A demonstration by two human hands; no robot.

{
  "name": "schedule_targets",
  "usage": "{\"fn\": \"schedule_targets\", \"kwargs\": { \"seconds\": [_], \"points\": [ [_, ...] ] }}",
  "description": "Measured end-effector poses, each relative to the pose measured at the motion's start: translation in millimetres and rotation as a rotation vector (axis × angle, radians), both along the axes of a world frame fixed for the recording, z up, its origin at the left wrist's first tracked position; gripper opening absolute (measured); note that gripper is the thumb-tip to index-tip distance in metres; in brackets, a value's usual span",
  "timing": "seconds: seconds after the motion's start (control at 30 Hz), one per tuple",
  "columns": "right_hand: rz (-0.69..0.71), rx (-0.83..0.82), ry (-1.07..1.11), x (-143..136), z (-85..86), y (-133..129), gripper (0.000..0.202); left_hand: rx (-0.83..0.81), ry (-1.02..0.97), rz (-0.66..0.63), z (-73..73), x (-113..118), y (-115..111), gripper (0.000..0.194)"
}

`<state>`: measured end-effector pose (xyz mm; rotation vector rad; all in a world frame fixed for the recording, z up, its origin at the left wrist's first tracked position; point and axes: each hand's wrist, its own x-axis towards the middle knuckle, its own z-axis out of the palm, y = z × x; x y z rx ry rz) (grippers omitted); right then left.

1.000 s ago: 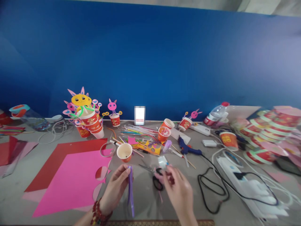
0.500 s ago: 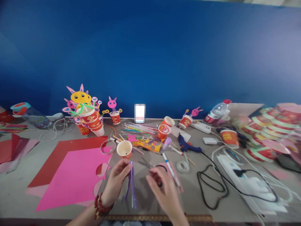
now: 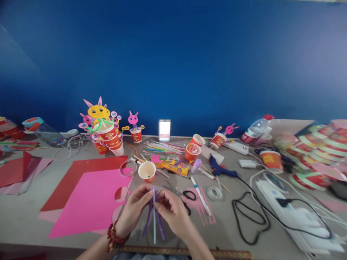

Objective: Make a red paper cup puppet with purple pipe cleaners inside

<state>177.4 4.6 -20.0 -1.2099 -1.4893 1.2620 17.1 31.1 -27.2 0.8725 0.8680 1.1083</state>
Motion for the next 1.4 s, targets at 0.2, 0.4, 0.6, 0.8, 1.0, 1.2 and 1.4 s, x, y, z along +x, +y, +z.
{"fn": "schedule_targets", "kwargs": {
  "seconds": [0.2,0.4,0.6,0.8,1.0,1.2,1.4],
  "points": [
    [-0.027,0.048,-0.065,-2,-2.3,0,0.025,0.071,0.073,-0.059,2.1,-3,3,0.028],
    [-0.022,0.066,-0.048,-5,-1.4,2,0.027,0.018,0.017,-0.041,-1.2,-3,0,0.028],
    [0.012,0.022,0.028,-4,3.9,5,0.036,-0.016,0.052,-0.008,3.1,-1,3,0.042],
    [0.055,-0.018,0.111,-1,0.8,7,0.041,-0.151,-0.099,-0.081,0.7,1,1,0.041],
    [0.076,-0.029,0.082,0,-0.6,8,0.041,-0.092,0.0,-0.104,-0.6,-2,2,0.043],
    [0.069,-0.036,0.059,2,-4.5,11,0.042,0.062,0.144,-0.115,-0.9,-4,4,0.035],
    [0.092,-0.049,0.076,2,-5.6,12,0.045,0.133,0.217,-0.085,1.1,-6,6,0.031]
  ]
}}
